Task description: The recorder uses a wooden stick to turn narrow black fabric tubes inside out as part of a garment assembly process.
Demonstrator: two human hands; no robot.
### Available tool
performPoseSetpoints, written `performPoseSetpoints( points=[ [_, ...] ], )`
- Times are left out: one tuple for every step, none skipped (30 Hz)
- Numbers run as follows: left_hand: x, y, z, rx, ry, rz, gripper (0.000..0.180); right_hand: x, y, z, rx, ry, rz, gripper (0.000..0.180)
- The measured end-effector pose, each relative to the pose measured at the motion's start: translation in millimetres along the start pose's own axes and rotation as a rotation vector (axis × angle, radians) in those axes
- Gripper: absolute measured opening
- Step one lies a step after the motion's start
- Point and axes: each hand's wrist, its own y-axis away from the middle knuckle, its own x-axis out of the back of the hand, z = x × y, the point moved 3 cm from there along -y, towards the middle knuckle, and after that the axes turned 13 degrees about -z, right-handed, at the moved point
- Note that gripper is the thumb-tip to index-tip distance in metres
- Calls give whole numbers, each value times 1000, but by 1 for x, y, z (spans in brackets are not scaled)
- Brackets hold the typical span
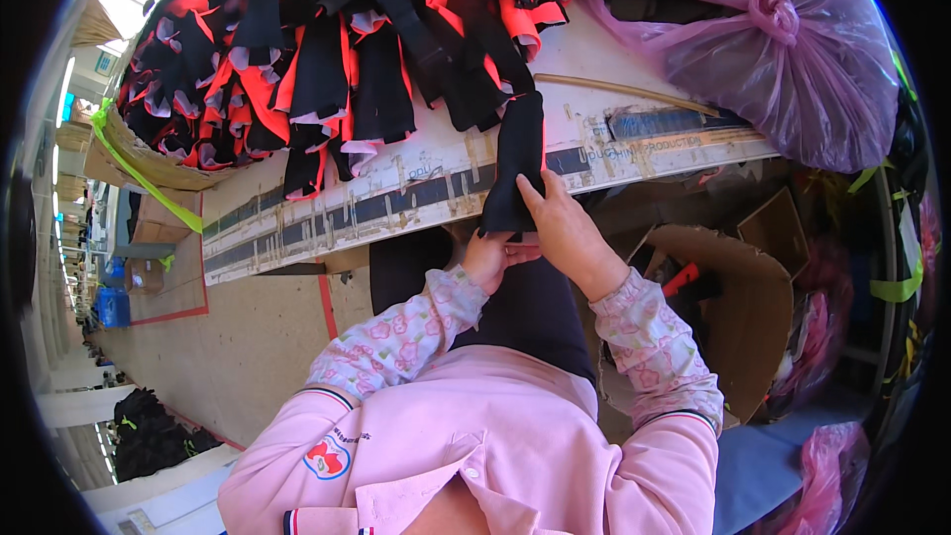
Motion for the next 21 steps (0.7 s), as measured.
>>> performPoseSetpoints(
  points=[
    [-1,2,1,-10,34,-18,28,0,-1,-1,0,-1,0,74],
    [1,2,0,-9,34,-17,28,-2,-3,-2,-2,9,-29,73],
    [5,0,-3,-16,43,-21,29,-3,-4,-3,-4,19,-59,72],
    [9,-1,-5,-25,51,-24,31,-5,-6,-2,-3,19,-59,72],
    [12,-3,-9,-26,52,-23,31,-8,-7,-1,9,51,-22,72],
    [14,-7,-12,-37,65,-54,31,-10,-9,-1,20,83,15,72],
    [13,-9,-12,-44,78,-88,31,-12,-10,0,16,82,15,72],
    [13,-11,-13,-42,79,-89,31,-14,-11,3,-27,80,-29,70],
    [12,-13,-14,-26,126,-115,31,-16,-12,5,-70,78,-72,69],
    [11,-14,-14,-13,172,-139,32,-17,-12,6,-71,80,-72,69],
    [12,-17,-15,-15,173,-142,32,-17,-13,6,-34,99,-34,68],
    [13,-20,-17,-43,189,-145,31,-16,-13,5,4,119,5,67],
    [11,-23,-15,-71,204,-151,31,-13,-13,5,4,125,7,67],
    [9,-24,-15,-76,204,-157,31,-11,-14,7,-47,129,-85,65],
    [6,-24,-15,-101,203,-170,30,-7,-15,9,-98,134,-175,63],
    [3,-24,-12,-129,198,-186,30,5,-16,13,-95,142,-166,63],
    [6,-25,-10,-144,195,-185,30,17,-15,16,-21,75,-248,62],
    [9,-27,-7,-170,212,-281,33,30,-19,14,58,10,-331,60],
    [11,-28,-7,-194,227,-378,36,46,-28,10,87,-109,-284,62],
    [19,-29,-9,-228,212,-367,36,45,-41,2,123,-99,-277,62],
    [22,-29,-15,-260,246,-412,38,47,-55,-7,113,-31,-23,64]
  ],
)
